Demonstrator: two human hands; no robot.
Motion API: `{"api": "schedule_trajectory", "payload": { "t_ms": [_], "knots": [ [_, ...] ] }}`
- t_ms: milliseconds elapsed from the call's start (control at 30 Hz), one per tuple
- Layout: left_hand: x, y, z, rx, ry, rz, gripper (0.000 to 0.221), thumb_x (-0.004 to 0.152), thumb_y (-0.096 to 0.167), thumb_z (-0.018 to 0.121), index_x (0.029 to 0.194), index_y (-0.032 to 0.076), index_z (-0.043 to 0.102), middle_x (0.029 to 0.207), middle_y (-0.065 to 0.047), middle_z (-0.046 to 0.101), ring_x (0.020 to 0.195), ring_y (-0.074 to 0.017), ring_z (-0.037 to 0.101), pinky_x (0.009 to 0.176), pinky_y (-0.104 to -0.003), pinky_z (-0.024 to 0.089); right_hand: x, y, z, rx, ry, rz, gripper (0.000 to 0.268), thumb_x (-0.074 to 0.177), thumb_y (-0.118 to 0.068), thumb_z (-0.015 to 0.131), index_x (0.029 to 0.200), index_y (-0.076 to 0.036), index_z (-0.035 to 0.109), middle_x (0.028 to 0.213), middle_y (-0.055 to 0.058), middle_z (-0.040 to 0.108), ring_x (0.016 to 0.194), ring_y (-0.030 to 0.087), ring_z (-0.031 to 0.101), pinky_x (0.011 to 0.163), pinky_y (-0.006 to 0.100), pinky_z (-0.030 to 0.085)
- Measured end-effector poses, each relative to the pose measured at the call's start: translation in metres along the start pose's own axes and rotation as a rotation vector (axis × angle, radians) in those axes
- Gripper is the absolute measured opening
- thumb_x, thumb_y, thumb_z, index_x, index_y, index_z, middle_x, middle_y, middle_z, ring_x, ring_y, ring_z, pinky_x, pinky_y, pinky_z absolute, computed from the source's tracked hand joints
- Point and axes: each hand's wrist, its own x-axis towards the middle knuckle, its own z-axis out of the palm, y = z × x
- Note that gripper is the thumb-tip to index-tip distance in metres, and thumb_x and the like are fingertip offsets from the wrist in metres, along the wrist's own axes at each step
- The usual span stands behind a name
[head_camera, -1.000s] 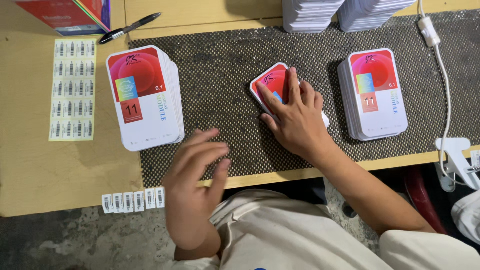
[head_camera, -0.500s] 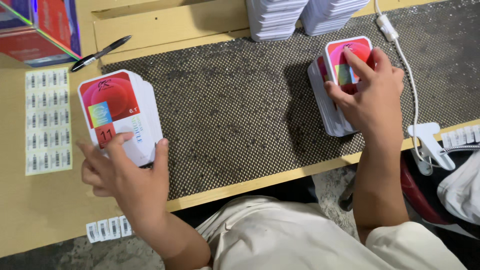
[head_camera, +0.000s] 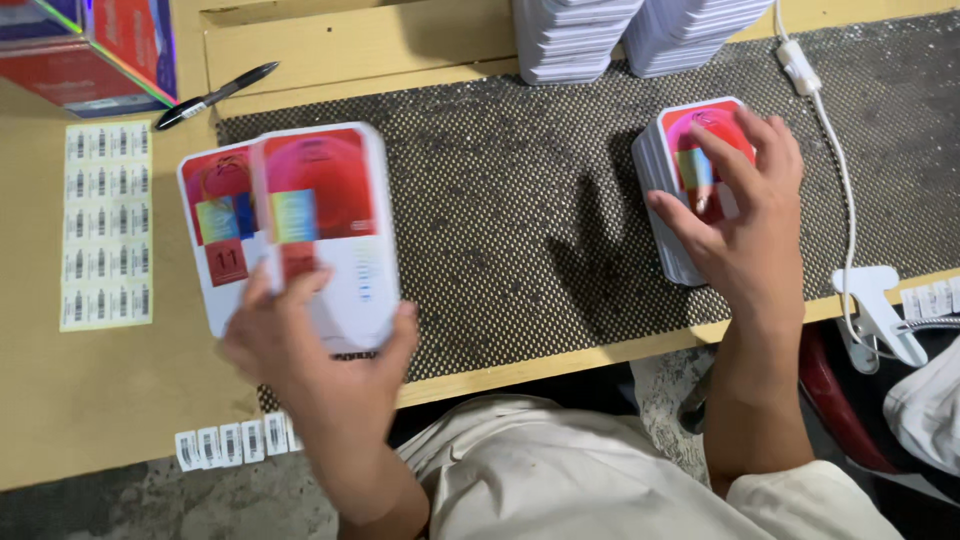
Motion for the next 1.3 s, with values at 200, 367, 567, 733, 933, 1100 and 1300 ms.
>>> {"api": "schedule_trajectory", "payload": {
  "t_ms": [200,367,567,733,933,1100,1300],
  "knots": [
    [-0.032,0.036,0.066,-0.139,-0.271,0.126,0.067,0.076,0.048,0.077,0.13,0.016,0.054,0.148,-0.021,0.04,0.125,-0.0478,0.04,0.103,-0.065,0.036,-0.037,-0.047,0.037,0.974,-0.341,-0.165,0.053,0.093,-0.011,0.063,0.144,0.001,0.051,0.143,0.017,0.053,0.13,0.027,0.06,0.113,0.04,0.052],
    [-0.045,0.049,0.091,-0.07,-0.293,0.158,0.073,0.078,0.048,0.08,0.136,0.014,0.052,0.147,-0.026,0.04,0.12,-0.047,0.046,0.099,-0.062,0.04,-0.051,-0.052,0.078,1.264,-0.267,-0.085,0.061,0.097,-0.013,0.06,0.152,0.003,0.04,0.155,0.017,0.041,0.14,0.031,0.051,0.121,0.044,0.044],
    [-0.057,0.047,0.106,0.121,-0.378,0.169,0.079,0.089,0.056,0.056,0.15,0.008,0.042,0.15,-0.033,0.038,0.123,-0.0463,0.038,0.094,-0.054,0.031,-0.046,-0.039,0.093,1.167,-0.234,-0.008,0.074,0.089,0.007,0.065,0.156,0.003,0.035,0.149,0.023,0.052,0.125,0.026,0.053,0.101,0.037,0.051],
    [-0.062,0.052,0.112,0.287,-0.339,0.233,0.074,0.095,0.052,0.044,0.153,0.007,0.041,0.15,-0.037,0.039,0.122,-0.0468,0.042,0.095,-0.054,0.032,-0.049,-0.033,0.101,1.101,-0.247,-0.02,0.073,0.09,0.009,0.065,0.156,0.003,0.034,0.15,0.025,0.053,0.125,0.027,0.052,0.095,0.035,0.051],
    [-0.058,0.053,0.109,0.243,-0.311,0.25,0.072,0.095,0.047,0.048,0.151,0.003,0.043,0.144,-0.041,0.043,0.114,-0.0491,0.047,0.09,-0.054,0.037,-0.055,-0.033,0.101,0.909,-0.247,-0.043,0.072,0.092,-0.004,0.07,0.156,0.001,0.038,0.15,0.023,0.055,0.126,0.029,0.051,0.095,0.034,0.05],
    [-0.036,0.042,0.087,0.036,-0.357,0.203,0.074,0.096,0.052,0.047,0.152,0.003,0.043,0.138,-0.039,0.05,0.111,-0.0536,0.053,0.083,-0.056,0.042,-0.052,-0.038,0.092,0.848,-0.271,-0.061,0.071,0.094,-0.016,0.07,0.156,-0.003,0.039,0.151,0.02,0.055,0.127,0.027,0.05,0.103,0.037,0.044],
    [-0.009,-0.001,0.063,-0.424,-0.692,-0.106,0.067,0.105,0.043,0.02,0.146,-0.002,0.046,0.094,-0.029,0.064,0.074,-0.0395,0.063,0.064,-0.043,0.051,-0.026,-0.045,0.073,0.95,-0.397,-0.063,0.079,0.089,-0.009,0.074,0.158,-0.002,0.036,0.154,0.022,0.05,0.122,0.026,0.052,0.094,0.035,0.051]
  ]
}}
